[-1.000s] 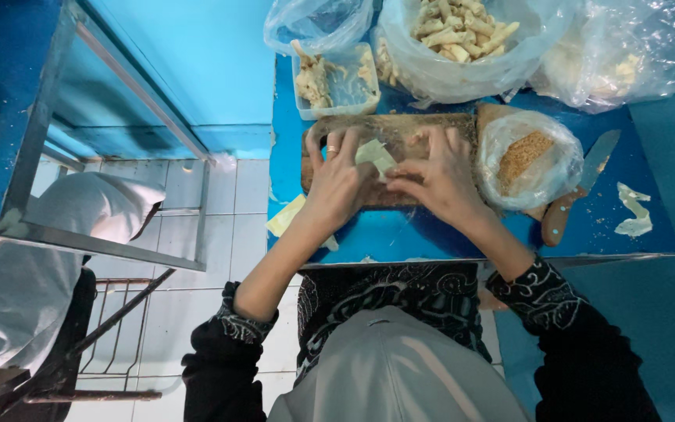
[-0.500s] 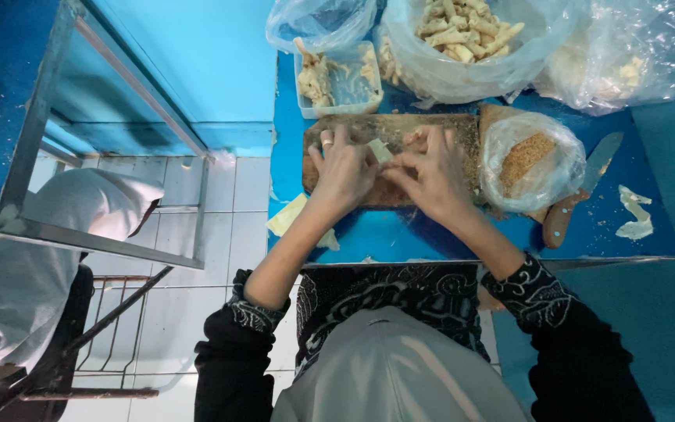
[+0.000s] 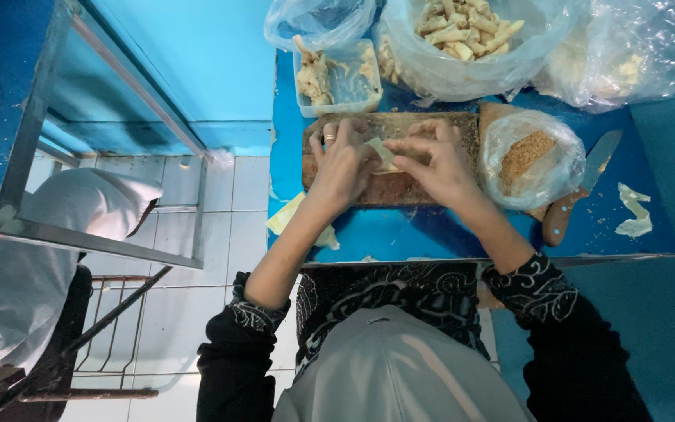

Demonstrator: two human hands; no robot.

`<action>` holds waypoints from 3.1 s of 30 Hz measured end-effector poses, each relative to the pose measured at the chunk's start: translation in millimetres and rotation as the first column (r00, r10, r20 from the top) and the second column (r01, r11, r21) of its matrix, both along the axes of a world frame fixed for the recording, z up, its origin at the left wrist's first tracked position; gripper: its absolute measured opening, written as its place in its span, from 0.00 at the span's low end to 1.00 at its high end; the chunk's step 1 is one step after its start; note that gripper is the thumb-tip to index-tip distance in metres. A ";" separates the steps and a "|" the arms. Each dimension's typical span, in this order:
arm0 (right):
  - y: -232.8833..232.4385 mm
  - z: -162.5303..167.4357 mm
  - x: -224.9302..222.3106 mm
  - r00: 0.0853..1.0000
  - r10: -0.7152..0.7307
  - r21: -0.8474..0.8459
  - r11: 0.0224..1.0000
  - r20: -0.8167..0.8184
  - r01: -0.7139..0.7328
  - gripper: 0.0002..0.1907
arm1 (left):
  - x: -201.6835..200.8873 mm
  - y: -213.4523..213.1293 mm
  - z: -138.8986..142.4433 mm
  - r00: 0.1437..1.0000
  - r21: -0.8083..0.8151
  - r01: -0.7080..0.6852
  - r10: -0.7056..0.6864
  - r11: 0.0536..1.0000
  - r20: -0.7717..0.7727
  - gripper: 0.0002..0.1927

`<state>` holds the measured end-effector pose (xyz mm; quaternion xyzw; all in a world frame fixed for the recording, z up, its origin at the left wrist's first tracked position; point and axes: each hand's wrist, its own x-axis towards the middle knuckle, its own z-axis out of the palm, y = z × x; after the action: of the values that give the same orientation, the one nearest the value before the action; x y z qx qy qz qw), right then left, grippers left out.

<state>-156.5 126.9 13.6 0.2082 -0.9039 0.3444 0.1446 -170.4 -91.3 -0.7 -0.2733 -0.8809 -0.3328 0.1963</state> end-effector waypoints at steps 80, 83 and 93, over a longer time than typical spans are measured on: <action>66.3 12.2 38.7 0.955 -0.190 -0.456 0.846 0.226 0.276 0.12 | 50.9 9.1 15.5 0.961 0.061 -0.227 0.213 0.972 0.178 0.06; 6.8 1.4 34.7 0.987 -0.062 -0.302 0.947 0.149 0.105 0.10 | 50.4 9.9 12.5 0.967 0.125 -0.224 0.204 0.967 0.152 0.05; -45.1 18.3 50.3 0.948 0.032 0.296 0.953 -0.317 0.067 0.12 | 53.9 4.9 15.1 0.965 0.146 -0.237 0.216 0.960 0.148 0.07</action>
<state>-106.2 81.8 31.9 0.2726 -0.9126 0.1621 0.2578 -116.5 -86.4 14.5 -0.1312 -0.8872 -0.3961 0.1967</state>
